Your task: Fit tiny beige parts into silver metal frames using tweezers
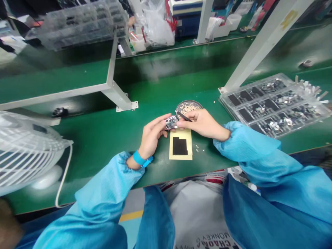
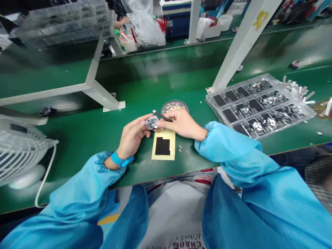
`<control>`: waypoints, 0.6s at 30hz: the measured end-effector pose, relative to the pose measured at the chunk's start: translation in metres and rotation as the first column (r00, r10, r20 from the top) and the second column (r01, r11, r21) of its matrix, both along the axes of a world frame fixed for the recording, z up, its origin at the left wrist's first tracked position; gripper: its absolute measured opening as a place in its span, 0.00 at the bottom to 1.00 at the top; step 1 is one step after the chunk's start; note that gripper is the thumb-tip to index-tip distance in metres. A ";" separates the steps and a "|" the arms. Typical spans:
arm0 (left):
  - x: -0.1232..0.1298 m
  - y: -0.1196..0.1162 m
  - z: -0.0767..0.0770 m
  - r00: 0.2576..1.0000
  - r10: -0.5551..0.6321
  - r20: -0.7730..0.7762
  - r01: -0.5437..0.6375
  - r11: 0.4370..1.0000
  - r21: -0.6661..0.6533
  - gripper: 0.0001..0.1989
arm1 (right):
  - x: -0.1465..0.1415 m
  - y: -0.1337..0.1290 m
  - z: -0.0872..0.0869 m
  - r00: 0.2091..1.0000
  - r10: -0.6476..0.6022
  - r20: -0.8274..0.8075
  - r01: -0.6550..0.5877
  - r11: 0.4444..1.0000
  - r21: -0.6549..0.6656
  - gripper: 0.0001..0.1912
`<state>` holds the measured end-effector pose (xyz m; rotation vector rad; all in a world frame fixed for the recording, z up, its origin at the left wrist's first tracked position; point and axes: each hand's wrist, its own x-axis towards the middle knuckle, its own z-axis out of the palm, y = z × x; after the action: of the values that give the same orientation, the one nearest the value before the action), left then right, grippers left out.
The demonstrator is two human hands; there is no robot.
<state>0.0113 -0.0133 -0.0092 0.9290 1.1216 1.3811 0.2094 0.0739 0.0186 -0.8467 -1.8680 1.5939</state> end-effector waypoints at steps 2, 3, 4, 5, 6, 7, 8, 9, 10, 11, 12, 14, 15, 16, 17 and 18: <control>-0.001 -0.001 -0.002 0.999 0.009 -0.042 -0.008 1.000 0.028 0.20 | -0.001 -0.002 0.000 1.000 0.009 0.029 -0.008 0.999 -0.033 0.21; -0.002 -0.002 -0.002 0.997 0.011 -0.071 -0.009 0.999 0.040 0.20 | -0.001 -0.002 -0.001 0.999 0.010 0.039 -0.008 0.999 -0.046 0.21; -0.002 -0.002 -0.003 0.995 0.013 -0.100 -0.008 0.999 0.049 0.20 | -0.001 -0.002 -0.001 0.999 0.011 0.045 -0.008 0.998 -0.060 0.21; -0.002 -0.003 -0.002 0.992 0.015 -0.128 -0.007 0.998 0.059 0.19 | -0.001 -0.003 -0.002 0.999 0.011 0.047 -0.008 0.997 -0.075 0.21; -0.002 -0.004 -0.002 0.988 0.014 -0.151 -0.004 0.998 0.069 0.19 | 0.000 -0.003 -0.003 0.999 0.011 0.046 -0.006 0.996 -0.089 0.20; -0.001 -0.004 -0.001 0.986 0.012 -0.167 0.002 0.997 0.082 0.19 | 0.000 -0.003 -0.004 0.999 0.009 0.045 -0.005 0.995 -0.100 0.20; -0.001 -0.005 0.000 0.985 0.008 -0.175 0.009 0.995 0.097 0.19 | 0.000 -0.002 -0.005 0.999 0.009 0.043 -0.004 0.995 -0.103 0.20; 0.001 -0.006 0.001 0.984 0.003 -0.177 0.018 0.993 0.113 0.20 | 0.000 -0.002 -0.005 0.999 0.009 0.041 -0.005 0.995 -0.099 0.20; 0.002 -0.006 0.002 0.984 -0.004 -0.176 0.027 0.991 0.131 0.20 | 0.000 -0.002 -0.005 0.999 0.009 0.040 -0.006 0.996 -0.090 0.20; 0.003 -0.006 0.002 0.985 -0.010 -0.172 0.036 0.988 0.149 0.21 | 0.000 -0.001 -0.004 0.999 0.009 0.039 -0.006 0.997 -0.081 0.20; 0.004 -0.006 0.002 0.985 -0.017 -0.170 0.045 0.985 0.164 0.22 | 0.000 -0.001 -0.003 0.999 0.009 0.036 -0.006 0.997 -0.074 0.20; 0.005 -0.007 -0.001 0.982 -0.029 -0.185 0.062 0.982 0.178 0.25 | 0.000 -0.001 -0.002 0.999 0.010 0.031 -0.008 0.997 -0.074 0.20; 0.006 -0.006 -0.004 0.978 -0.031 -0.204 0.068 0.981 0.180 0.27 | 0.000 -0.001 -0.001 1.000 0.010 0.027 -0.008 0.997 -0.081 0.21; 0.005 -0.006 -0.006 0.973 -0.028 -0.229 0.071 0.981 0.180 0.29 | 0.000 -0.001 -0.001 1.000 0.008 0.023 -0.006 0.996 -0.091 0.21; 0.005 -0.006 -0.008 0.965 -0.020 -0.260 0.070 0.981 0.183 0.29 | 0.000 -0.001 0.000 1.000 0.005 0.020 -0.003 0.995 -0.100 0.21; 0.004 -0.006 -0.010 0.955 -0.006 -0.297 0.066 0.979 0.193 0.30 | 0.000 -0.001 -0.001 1.000 -0.001 0.021 0.004 0.994 -0.106 0.22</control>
<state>0.0156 -0.0197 -0.0196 1.3307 1.1934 1.3731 0.2097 0.0732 0.0180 -0.9139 -1.8095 1.7011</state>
